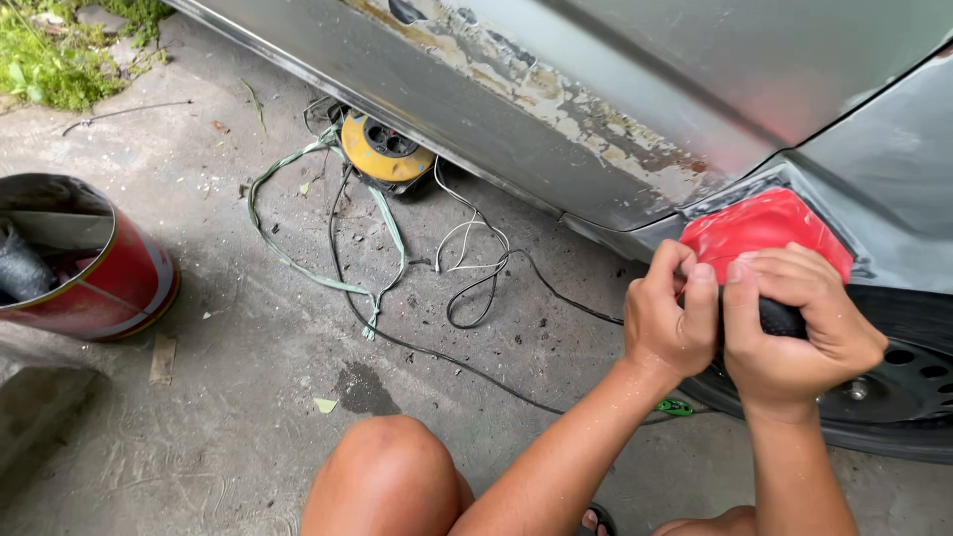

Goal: The person uses a red electric sander to smooth the lower side panel of a silver car. They move the tool back and forth along the area near the wheel arch and door seam, removing old paint and rust.

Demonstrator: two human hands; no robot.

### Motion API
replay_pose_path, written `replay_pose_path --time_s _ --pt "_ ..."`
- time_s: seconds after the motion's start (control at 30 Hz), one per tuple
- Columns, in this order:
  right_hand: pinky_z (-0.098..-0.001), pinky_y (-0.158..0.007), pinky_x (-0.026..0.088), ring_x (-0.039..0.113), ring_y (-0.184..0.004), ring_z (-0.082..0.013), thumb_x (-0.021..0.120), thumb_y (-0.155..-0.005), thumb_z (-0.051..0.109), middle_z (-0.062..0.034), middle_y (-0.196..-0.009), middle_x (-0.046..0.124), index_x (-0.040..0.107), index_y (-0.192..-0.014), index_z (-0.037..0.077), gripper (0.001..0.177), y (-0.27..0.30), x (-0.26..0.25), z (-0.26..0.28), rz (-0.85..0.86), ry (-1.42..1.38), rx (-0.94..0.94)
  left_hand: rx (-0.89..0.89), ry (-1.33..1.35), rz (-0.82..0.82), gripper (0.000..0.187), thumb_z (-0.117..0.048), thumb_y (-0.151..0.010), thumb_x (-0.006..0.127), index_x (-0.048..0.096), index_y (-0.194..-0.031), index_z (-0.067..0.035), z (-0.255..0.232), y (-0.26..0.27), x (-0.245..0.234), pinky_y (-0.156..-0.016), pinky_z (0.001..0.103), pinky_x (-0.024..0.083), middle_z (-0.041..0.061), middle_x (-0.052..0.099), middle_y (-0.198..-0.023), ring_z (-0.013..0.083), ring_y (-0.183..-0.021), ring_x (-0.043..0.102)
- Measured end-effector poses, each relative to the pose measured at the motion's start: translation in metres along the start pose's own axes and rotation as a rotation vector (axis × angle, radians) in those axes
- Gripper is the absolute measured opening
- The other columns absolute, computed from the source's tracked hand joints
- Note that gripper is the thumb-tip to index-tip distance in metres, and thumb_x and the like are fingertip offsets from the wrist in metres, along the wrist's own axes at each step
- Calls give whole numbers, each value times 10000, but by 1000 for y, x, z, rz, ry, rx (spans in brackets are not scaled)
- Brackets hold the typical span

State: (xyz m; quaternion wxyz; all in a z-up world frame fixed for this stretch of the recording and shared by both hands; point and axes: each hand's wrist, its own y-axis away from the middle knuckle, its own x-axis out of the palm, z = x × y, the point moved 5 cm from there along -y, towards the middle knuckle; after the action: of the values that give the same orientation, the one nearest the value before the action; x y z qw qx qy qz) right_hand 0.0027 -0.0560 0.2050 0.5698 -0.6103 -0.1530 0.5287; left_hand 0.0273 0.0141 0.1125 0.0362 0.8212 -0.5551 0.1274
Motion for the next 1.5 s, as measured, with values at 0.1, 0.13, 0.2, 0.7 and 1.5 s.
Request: replay_pose_path --time_s 0.1,0.13,0.2,0.7,1.5 --pt "-534 -971 567 676 -871 -373 726 -1038 -167 -282 -933 691 635 -872 -120 195 14 4 -4 15 13 -17 48 48 -6 373 -534 -949 349 429 -889 -175 14 2 -2 -611 451 382 20 409 -622 338 -570 449" --pt "-532 -953 566 676 -854 -375 739 -1024 -160 -271 -916 694 640 -864 -112 195 19 6 -5 22 40 -33 50 51 15 375 -526 -962 346 441 -884 -172 22 3 -1 -604 447 371 39 413 -610 321 -566 433" --pt "-529 -935 566 676 -838 -377 753 -1010 -153 -260 -900 697 645 -856 -104 195 31 8 -8 28 76 -46 49 58 45 378 -519 -974 343 453 -879 -170 39 7 0 -598 443 360 58 416 -598 303 -562 417" --pt "-481 -825 551 699 -779 -346 732 -931 -126 -197 -846 708 645 -808 -28 179 35 26 -10 77 12 -142 161 136 -64 498 -596 -993 285 418 -855 -137 64 3 -3 -587 401 319 -24 312 -690 178 -588 320" --pt "-498 -888 548 725 -726 -388 851 -883 -82 -149 -767 737 683 -711 -5 253 59 46 -30 -30 -36 -141 163 117 -50 326 -453 -949 345 490 -885 -168 93 -9 -20 -573 473 496 192 493 -566 460 -587 603"
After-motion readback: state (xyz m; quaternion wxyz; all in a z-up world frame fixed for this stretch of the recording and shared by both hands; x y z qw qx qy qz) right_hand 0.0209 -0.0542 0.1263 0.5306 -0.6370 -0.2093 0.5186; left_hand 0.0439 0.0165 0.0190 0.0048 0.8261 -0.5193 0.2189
